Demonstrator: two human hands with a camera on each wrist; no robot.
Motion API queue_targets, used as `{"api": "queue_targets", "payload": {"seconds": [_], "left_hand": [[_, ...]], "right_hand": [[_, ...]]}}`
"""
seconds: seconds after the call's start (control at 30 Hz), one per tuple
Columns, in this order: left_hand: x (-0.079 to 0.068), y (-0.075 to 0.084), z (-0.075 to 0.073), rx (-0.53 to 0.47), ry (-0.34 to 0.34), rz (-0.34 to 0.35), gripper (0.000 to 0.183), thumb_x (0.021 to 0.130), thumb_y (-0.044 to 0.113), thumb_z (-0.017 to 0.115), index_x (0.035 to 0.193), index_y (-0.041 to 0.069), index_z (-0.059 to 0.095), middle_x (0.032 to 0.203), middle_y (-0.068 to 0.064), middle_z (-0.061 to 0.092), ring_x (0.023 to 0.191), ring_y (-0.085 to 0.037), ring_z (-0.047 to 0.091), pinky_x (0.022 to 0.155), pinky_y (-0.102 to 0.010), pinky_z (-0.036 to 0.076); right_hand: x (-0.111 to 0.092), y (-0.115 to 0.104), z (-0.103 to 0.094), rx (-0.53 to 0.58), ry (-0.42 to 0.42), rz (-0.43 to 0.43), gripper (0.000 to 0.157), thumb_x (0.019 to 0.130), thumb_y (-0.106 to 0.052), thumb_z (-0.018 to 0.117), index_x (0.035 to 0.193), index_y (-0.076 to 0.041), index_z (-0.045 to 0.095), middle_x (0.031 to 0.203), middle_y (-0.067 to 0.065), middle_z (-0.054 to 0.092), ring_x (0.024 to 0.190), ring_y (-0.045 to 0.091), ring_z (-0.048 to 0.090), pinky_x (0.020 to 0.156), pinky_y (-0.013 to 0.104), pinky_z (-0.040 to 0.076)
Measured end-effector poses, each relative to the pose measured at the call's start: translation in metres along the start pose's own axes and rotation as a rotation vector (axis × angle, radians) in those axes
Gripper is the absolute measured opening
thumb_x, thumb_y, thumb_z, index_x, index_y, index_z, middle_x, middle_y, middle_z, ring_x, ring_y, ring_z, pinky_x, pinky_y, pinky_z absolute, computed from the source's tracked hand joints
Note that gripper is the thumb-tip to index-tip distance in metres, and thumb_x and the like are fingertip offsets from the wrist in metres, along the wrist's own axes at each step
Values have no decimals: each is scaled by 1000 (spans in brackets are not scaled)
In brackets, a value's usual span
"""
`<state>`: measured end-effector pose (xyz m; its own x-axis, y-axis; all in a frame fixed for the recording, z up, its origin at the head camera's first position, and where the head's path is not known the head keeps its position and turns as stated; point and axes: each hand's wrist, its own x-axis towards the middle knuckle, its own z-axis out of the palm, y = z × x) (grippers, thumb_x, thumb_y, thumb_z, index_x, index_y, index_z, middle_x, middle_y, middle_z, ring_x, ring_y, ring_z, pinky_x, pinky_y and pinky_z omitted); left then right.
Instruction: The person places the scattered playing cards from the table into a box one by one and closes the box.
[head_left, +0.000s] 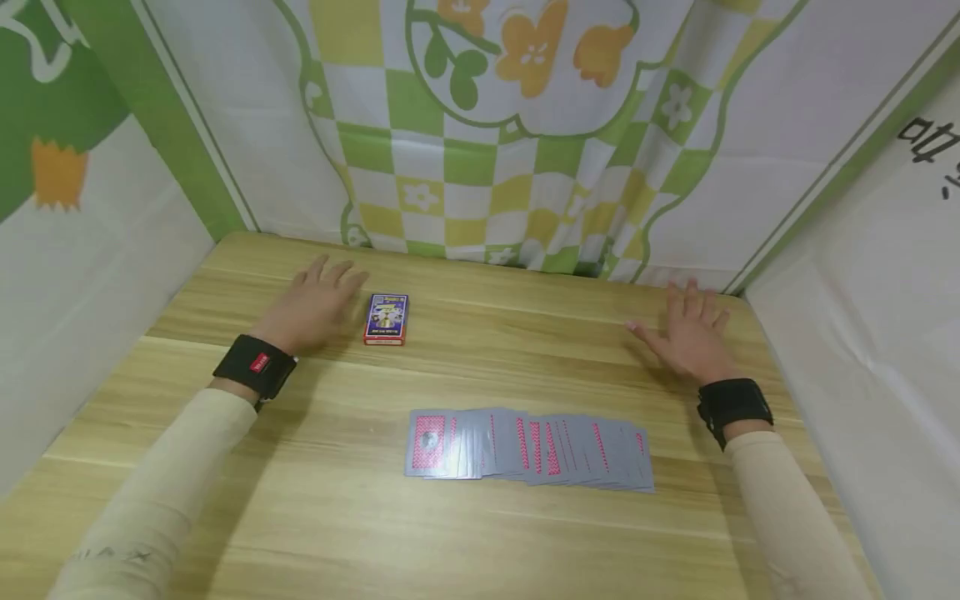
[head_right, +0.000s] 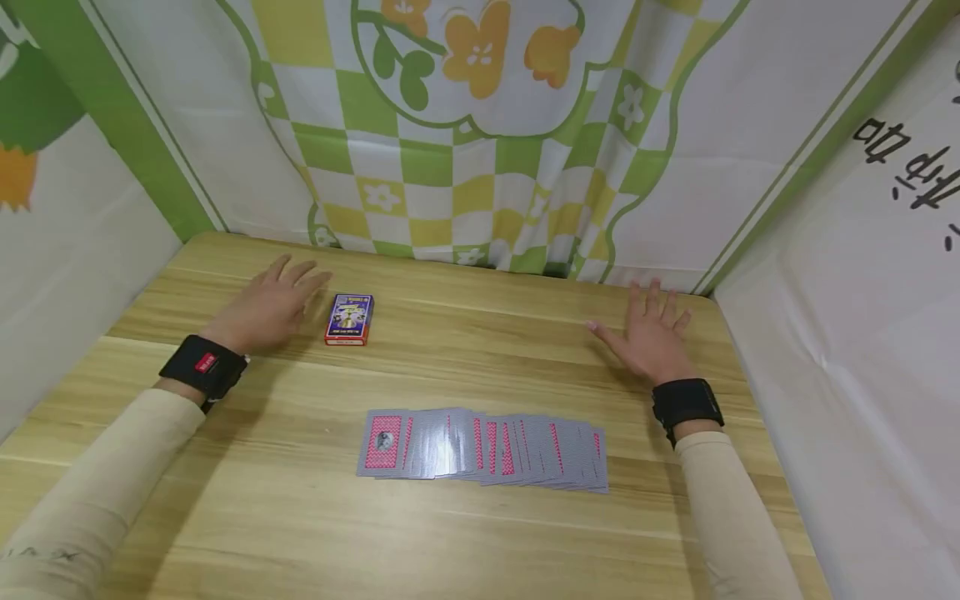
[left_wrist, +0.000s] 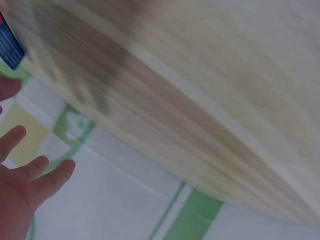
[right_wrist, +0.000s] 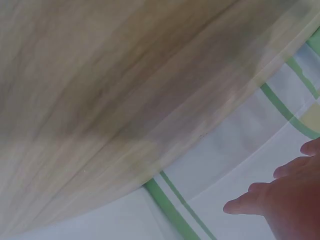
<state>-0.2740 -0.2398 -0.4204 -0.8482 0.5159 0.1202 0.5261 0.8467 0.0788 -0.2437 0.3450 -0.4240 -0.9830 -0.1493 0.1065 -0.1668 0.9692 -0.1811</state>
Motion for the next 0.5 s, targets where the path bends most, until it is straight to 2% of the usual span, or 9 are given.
{"api": "queue_targets", "payload": {"seconds": [0.13,0.23,0.37,0.5], "left_hand": [[8,14,6,40,1,125,69,86,14,65,146,14,30,146,-21,31,128,-52,19,91,-75,26],[11,21,10,68,4,208,82,77,18,77,145,20,32,148,-17,30,128,-48,23,89,-74,29],[14,29,12,71,-19,318,83,71,2,78,141,26,41,149,-15,28,130,-45,22,91,-70,33],[16,36,9,64,-63,363,80,67,-8,74,136,24,50,149,-14,30,132,-43,19,91,-68,35]], "right_hand": [[-2,-1,0,2,-17,-9,100,87,-69,40,148,1,1,147,35,-11,124,60,-12,90,81,0],[-3,-5,2,10,-25,-35,100,87,-68,42,147,4,5,147,39,-2,125,61,-3,91,80,3],[-4,-18,5,24,-30,-97,98,87,-67,45,146,4,11,144,39,14,127,58,7,93,78,8],[-6,-38,6,1,-26,-185,94,86,-64,49,143,5,22,141,35,28,127,54,16,95,75,13]]}}
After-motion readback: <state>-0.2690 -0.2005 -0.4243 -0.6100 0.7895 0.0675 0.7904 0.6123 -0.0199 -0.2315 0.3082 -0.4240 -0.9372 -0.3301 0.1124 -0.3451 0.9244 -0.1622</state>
